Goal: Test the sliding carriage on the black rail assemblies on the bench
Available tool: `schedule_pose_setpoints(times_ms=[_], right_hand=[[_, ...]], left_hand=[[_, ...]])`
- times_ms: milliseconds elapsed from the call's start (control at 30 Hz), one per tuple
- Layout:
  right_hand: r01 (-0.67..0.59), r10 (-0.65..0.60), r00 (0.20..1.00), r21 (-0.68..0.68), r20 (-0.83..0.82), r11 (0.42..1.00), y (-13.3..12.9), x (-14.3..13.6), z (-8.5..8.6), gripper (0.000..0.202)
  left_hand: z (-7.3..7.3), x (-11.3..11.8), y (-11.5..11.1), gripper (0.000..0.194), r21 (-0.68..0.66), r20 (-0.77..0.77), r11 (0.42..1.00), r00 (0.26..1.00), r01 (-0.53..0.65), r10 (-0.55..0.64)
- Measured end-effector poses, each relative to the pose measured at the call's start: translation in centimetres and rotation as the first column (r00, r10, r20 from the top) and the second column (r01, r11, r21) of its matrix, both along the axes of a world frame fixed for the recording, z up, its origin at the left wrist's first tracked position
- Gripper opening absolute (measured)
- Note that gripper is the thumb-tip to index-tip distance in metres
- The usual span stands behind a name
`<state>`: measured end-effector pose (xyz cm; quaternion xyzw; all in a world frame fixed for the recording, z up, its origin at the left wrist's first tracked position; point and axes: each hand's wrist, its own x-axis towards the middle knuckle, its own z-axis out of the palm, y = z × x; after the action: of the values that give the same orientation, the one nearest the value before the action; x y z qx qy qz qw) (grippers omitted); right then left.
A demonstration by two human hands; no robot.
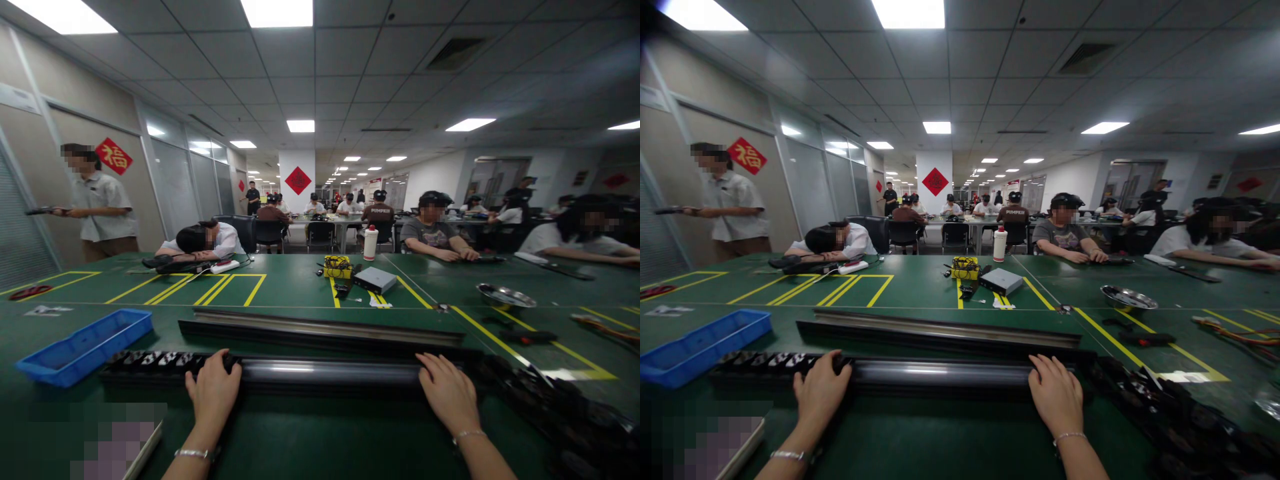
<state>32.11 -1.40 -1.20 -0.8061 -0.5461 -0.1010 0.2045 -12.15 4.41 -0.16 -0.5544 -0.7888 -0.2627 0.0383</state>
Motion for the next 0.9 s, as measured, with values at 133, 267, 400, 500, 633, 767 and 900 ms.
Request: schedule_pose_setpoints(times_ms=[133, 267, 400, 500, 633, 767, 900], right_hand=[[0.003, -0.003, 1.000, -0.003, -0.007, 1.000, 0.0, -0.1, 0.1, 0.046], [-0.005, 0.005, 1.000, 0.001, -0.003, 1.000, -0.1, -0.1, 0.2, 0.046], [-0.004, 0.004, 1.000, 0.005, -0.009, 1.000, 0.0, 0.0, 0.0, 0.045], [-0.006, 0.006, 1.000, 0.001, -0.016, 1.000, 0.0, 0.0, 0.0, 0.046], [-0.005, 0.005, 1.000, -0.007, -0.003, 1.000, 0.0, -0.1, 0.1, 0.046], [0.004, -0.004, 1.000, 0.011, 0.013, 1.000, 0.0, -0.2, 0.0, 0.045], [0.010, -0.011, 1.000, 0.020, 0.009, 1.000, 0.0, -0.3, 0.0, 0.044]], left_hand=[[0.3, 0.3, -0.2, 0.041, -0.010, -0.019, 1.000, 1.000, -0.015, 0.015], [0.5, 0.6, -0.3, 0.041, -0.012, -0.037, 1.000, 0.999, -0.028, 0.028], [0.4, 0.4, -0.3, 0.043, -0.005, -0.053, 1.000, 0.998, -0.024, 0.024], [0.3, 0.3, -0.2, 0.043, -0.001, -0.048, 1.000, 0.999, -0.020, 0.020], [0.0, 1.3, -0.3, 0.039, 0.029, -0.035, 0.996, 0.996, 0.081, -0.080], [-0.1, 2.9, -0.6, 0.036, 0.054, -0.076, 0.984, 0.983, 0.170, -0.166], [-0.1, 3.3, -0.8, 0.037, 0.047, -0.088, 0.982, 0.980, 0.182, -0.177]])
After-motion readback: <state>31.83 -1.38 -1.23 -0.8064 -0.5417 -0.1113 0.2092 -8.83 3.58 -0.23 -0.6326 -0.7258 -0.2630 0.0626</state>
